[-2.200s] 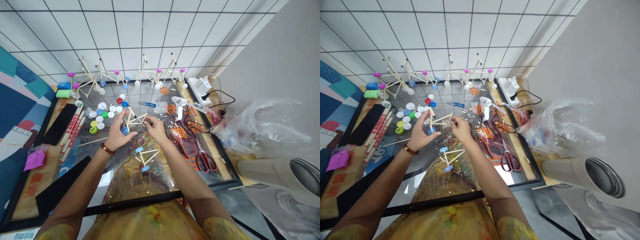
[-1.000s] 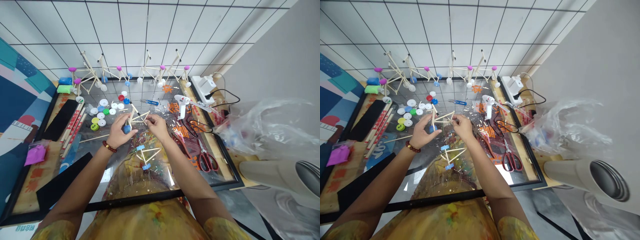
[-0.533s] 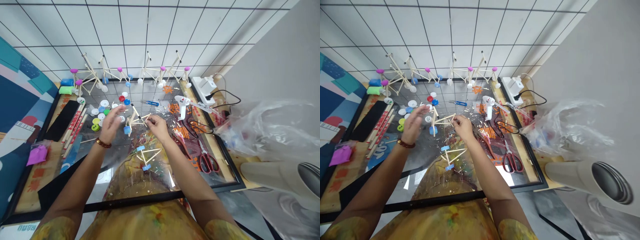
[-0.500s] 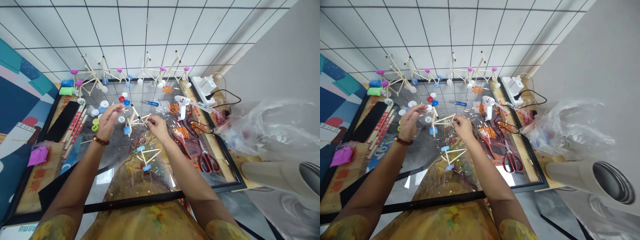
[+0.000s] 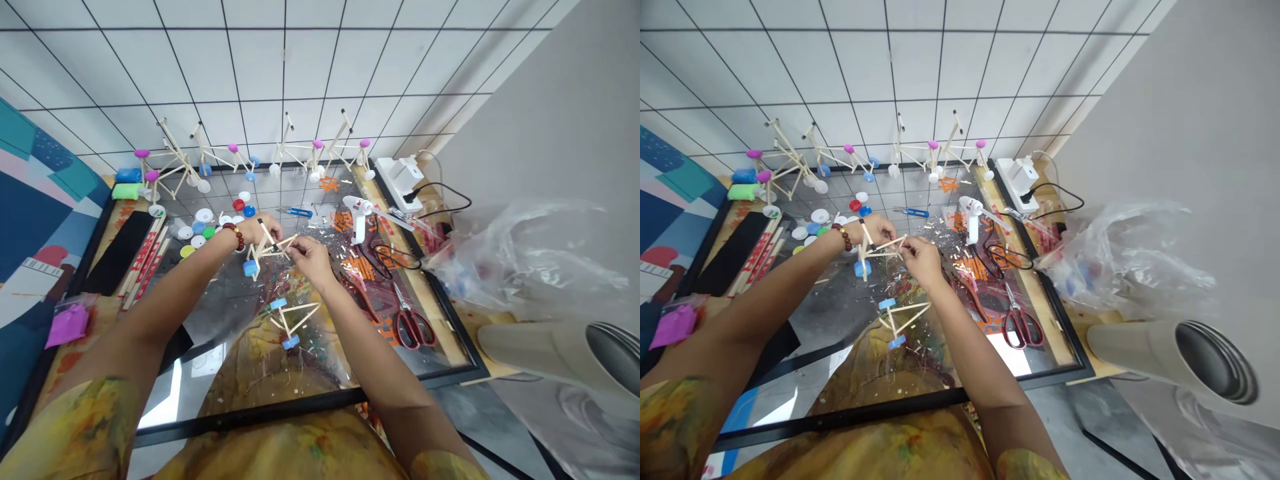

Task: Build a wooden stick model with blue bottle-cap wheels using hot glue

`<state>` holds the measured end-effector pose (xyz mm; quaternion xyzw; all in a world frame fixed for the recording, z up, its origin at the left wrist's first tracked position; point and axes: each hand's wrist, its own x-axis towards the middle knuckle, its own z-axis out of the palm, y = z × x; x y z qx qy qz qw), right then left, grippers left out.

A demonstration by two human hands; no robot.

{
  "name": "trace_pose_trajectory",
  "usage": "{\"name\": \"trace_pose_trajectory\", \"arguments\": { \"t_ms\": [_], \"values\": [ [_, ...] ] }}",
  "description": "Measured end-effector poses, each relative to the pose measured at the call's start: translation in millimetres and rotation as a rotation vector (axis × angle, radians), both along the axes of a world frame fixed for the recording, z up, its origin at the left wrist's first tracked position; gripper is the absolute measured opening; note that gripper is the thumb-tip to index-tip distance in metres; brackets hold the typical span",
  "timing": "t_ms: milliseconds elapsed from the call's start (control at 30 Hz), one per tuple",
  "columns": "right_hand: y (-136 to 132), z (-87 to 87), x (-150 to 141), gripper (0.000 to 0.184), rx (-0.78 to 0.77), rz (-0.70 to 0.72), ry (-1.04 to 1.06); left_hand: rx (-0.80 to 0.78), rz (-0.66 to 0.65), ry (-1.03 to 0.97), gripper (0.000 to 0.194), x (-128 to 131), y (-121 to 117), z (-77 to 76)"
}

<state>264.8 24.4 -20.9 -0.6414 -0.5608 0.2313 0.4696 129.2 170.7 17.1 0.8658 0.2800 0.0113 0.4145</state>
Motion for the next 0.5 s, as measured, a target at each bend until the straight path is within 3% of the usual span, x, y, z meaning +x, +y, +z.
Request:
{"name": "trace_pose_trajectory", "arguments": {
  "t_ms": [200, 500],
  "values": [
    [-1, 2.5, 0, 0.010, -0.016, -0.003, -0.019, 0.011, -0.002, 0.016, 0.013, -3, 1, -6.9],
    [-3, 2.5, -1, 0.012, 0.023, -0.014, -0.018, 0.035, 0.034, -0.021, 0.015, -9, -5, 7.0]
  ]
}}
